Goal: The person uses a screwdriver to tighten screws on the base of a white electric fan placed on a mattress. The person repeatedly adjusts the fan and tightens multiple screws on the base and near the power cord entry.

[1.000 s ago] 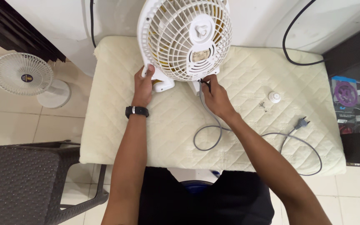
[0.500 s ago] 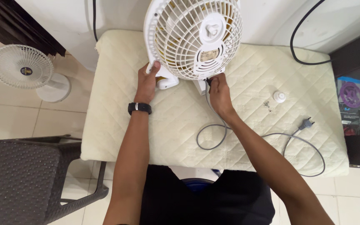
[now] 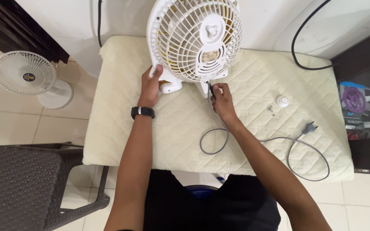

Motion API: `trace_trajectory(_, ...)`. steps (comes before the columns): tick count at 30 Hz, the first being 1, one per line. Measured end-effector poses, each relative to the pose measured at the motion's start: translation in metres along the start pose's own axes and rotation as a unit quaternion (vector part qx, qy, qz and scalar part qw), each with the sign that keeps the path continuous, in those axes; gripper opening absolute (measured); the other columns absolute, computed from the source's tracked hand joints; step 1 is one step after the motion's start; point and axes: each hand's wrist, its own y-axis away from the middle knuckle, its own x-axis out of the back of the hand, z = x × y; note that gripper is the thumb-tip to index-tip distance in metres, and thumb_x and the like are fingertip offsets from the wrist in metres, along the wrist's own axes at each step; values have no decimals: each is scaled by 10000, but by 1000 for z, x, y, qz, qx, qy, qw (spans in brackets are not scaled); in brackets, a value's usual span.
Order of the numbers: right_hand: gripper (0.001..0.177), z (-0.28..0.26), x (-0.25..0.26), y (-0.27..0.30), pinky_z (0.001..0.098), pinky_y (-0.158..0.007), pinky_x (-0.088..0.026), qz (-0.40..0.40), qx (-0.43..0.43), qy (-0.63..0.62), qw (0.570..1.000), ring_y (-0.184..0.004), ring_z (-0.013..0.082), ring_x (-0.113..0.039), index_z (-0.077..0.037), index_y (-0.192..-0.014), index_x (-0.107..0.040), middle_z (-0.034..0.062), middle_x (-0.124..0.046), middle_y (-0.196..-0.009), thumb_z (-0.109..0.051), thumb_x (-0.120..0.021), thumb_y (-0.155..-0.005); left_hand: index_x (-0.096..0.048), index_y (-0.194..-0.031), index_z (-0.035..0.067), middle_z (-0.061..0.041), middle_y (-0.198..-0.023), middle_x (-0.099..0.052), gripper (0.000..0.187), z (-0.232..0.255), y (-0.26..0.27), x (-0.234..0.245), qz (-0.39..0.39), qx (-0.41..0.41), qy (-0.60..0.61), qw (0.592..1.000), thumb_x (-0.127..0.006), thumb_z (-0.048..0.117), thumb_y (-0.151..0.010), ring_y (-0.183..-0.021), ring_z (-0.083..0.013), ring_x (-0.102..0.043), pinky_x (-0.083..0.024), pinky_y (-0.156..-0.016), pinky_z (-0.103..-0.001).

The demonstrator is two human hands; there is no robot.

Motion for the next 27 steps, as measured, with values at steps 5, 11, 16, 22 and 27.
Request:
trace_trajectory(5,163,4,7,-2,394,-536,-458,19,255,259,931,-569,246,-541,-72,-1215,-509,135,-569,-679,-193,-525,-1106,-627,-1319,-40,-89,-1148,-722,600,2,0,-1,-1,-6,-1,1000,-689,451,-980,-996,-161,-694,-585,-892,-335)
trace_trajectory(11,170,-4,20,-16,530,-605,-512,-26,306,479,822,-679,430,-665,-6,-1181,-492,244,-694,-790,-121,-512,-1058,-621,-1316,-50,-97,-1145,-725,620,5,2,-1,-1,2,0,1000,-716,439,-946,-992,-172,-701,-586,-899,-339)
trace_trajectory(16,179,-4,35,-26,514,-595,-510,-61,324,449,830,-666,429,-654,14,-1183,-484,254,-675,-786,-109,-498,-1055,-643,-1305,-53,-90,-1121,-723,623,-1,0,2,4,-2,-8,1000,-732,447,-945,-977,-166,-682,-566,-900,-335)
trace_trajectory(22,207,13,28,-35,415,-553,-422,-33,151,128,980,-583,289,-476,-2,-1149,-502,187,-577,-774,-193,-434,-1187,-646,-1279,-60,-89,-1115,-718,643,0,-1,2,4,2,-8,1000,-738,474,-932,-989,-167,-686,-583,-902,-351)
trace_trajectory(27,143,19,31,-29,416,-545,-474,-22,338,391,856,-584,316,-608,-4,-1115,-476,216,-620,-719,-147,-472,-1119,-643,-1280,-56,-97,-1118,-724,661,5,2,-1,3,12,-12,1000,-731,491,-920,-990,-180,-702,-598,-905,-364)
